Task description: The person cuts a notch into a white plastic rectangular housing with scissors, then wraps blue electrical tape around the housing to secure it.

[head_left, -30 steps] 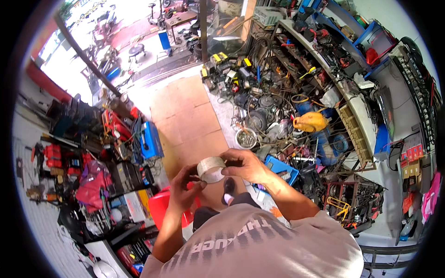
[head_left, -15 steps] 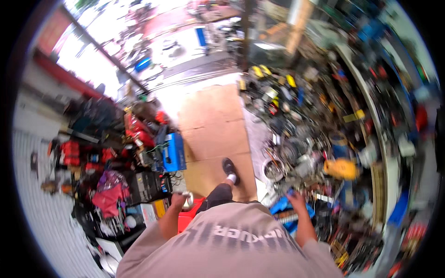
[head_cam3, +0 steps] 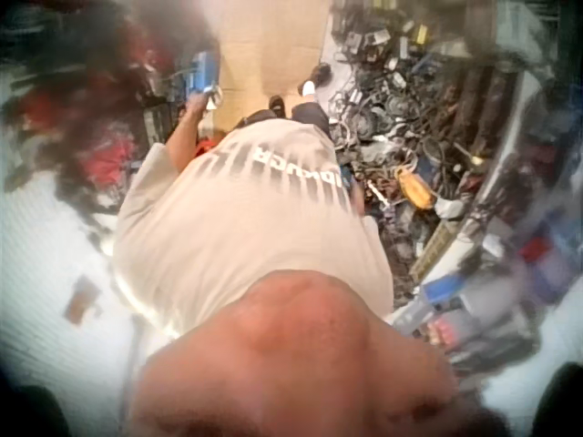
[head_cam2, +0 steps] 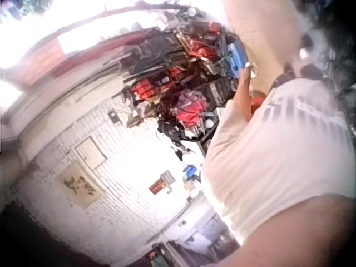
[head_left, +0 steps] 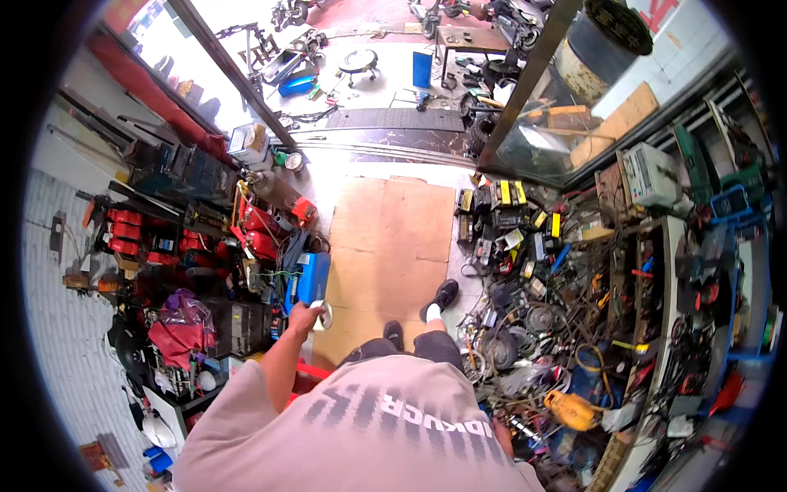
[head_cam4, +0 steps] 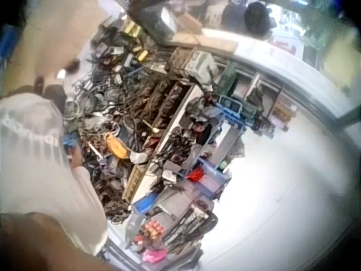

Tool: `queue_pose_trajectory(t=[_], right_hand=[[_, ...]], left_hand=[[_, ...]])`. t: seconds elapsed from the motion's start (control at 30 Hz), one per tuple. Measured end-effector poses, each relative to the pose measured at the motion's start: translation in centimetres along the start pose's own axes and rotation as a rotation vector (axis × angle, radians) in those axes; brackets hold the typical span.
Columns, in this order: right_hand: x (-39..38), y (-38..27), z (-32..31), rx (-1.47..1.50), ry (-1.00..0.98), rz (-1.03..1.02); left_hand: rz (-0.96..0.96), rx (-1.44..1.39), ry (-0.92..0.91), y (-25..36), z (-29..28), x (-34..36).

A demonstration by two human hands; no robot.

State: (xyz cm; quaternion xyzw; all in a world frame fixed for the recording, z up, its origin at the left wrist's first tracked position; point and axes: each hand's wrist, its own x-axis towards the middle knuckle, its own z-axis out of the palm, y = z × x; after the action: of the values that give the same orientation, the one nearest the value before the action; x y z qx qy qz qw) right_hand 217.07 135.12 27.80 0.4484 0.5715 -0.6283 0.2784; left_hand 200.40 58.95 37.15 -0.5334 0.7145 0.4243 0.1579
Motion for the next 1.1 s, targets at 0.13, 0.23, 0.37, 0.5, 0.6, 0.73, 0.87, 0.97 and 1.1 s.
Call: queue_pose_trajectory(t=[0.13,0.23,0.37,0.5,0.6,0.73,0.87,0.97,1.1], right_hand=[[9.8,-22.1,12.0,-0.222,0.106,-0.194],[11.9,-36.9,18.8,-0.22,-0.033,-0.33],[13.5,-50.3,23.7,-0.384,-0.035,-0.389],[16.5,-55.8,26.0,-0.426,0.032,-0.323],[18.9,-51.7,24.2,-0.354,0.076,-0.242],[15.2,-49.9,28.7,-0.436,-0.053,-0.092],[10.7,-48.0,33.8,-0.472,0.044,0.058],[10.1,-47.4,36.8,-0.34,0.065,0.069],[10.4,-48.5,40.5,-0.316,0.173,0.062]], left_hand=[[0.169,0.064,-0.022,11.3,3.7,1.0],[0.249,0.071,0.016,14.2,2.9,3.2],[0.155,-0.117,0.138,16.2,0.9,3.7],[-0.132,-0.095,0.106,11.3,0.8,5.2],[-0.411,0.044,0.048,0.9,2.1,9.2],[-0.732,-0.381,-0.087,3.0,0.3,11.5],[-0.608,-0.468,-0.201,10.2,-1.7,20.3],[-0.373,-0.364,-0.116,14.3,-3.1,30.5],[-0.113,-0.564,-0.229,35.0,-6.8,32.4]])
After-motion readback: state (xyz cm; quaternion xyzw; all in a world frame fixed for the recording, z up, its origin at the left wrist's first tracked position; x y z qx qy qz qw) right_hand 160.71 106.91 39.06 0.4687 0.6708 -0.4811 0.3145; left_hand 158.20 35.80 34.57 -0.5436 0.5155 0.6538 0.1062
